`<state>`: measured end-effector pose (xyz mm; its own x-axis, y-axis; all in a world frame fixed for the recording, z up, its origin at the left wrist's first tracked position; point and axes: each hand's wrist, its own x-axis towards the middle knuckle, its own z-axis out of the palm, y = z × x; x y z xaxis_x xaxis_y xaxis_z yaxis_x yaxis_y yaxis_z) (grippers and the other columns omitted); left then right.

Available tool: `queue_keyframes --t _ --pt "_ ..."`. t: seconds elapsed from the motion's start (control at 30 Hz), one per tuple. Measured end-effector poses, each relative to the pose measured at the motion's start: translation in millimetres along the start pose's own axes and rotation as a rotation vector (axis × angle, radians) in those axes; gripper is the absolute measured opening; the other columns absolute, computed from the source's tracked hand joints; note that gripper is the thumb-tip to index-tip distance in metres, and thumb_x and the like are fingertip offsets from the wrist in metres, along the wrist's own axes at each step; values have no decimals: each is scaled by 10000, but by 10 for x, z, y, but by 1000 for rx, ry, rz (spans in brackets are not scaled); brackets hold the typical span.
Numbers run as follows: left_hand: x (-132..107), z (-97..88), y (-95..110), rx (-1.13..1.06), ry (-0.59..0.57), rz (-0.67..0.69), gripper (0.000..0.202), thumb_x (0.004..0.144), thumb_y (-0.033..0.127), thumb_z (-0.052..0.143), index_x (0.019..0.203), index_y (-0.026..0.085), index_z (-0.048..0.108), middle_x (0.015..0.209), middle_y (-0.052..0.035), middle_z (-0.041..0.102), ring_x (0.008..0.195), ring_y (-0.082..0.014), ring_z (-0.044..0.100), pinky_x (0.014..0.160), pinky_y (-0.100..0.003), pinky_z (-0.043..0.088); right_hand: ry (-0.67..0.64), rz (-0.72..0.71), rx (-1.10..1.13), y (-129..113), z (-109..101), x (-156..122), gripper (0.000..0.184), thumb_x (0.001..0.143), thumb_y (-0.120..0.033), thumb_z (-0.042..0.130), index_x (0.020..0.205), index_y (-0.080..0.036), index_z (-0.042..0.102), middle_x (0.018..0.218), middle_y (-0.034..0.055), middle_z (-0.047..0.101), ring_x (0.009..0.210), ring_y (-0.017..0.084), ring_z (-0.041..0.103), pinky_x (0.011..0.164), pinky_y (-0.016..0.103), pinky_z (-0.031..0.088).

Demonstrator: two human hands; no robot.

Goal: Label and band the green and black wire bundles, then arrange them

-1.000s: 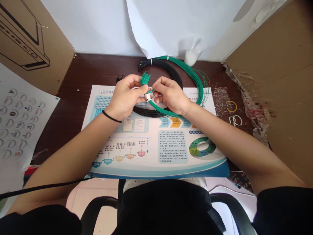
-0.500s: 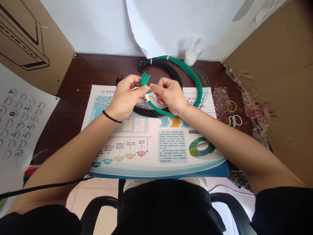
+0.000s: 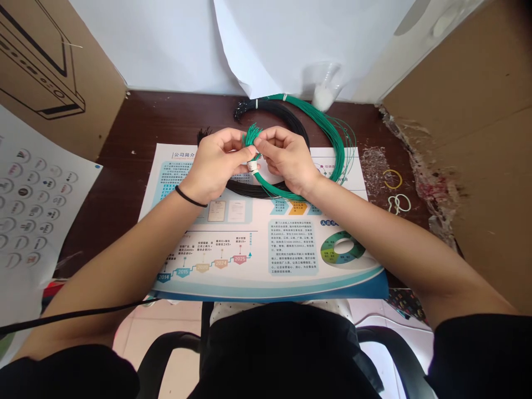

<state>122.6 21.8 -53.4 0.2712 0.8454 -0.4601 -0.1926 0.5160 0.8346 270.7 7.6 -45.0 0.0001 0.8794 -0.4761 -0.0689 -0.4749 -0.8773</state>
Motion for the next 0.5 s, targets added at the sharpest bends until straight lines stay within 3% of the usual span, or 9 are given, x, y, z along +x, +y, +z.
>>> queue_keyframes --t 0.17,0.5 --pt "-8 0 -1 17 11 -3 168 823 24 695 841 188 661 847 -17 640 813 -158 614 741 -356 574 46 -9 -25 0 15 -2 189 876 -256 708 784 -208 550 681 -35 503 560 69 413 472 230 291" --pt "-35 -7 22 -14 -16 3 153 823 28 706 843 177 678 856 -21 651 804 -158 615 773 -406 594 33 -18 -16 16 3 14 213 867 -280 732 791 -203 548 666 -46 470 543 50 373 451 207 267"
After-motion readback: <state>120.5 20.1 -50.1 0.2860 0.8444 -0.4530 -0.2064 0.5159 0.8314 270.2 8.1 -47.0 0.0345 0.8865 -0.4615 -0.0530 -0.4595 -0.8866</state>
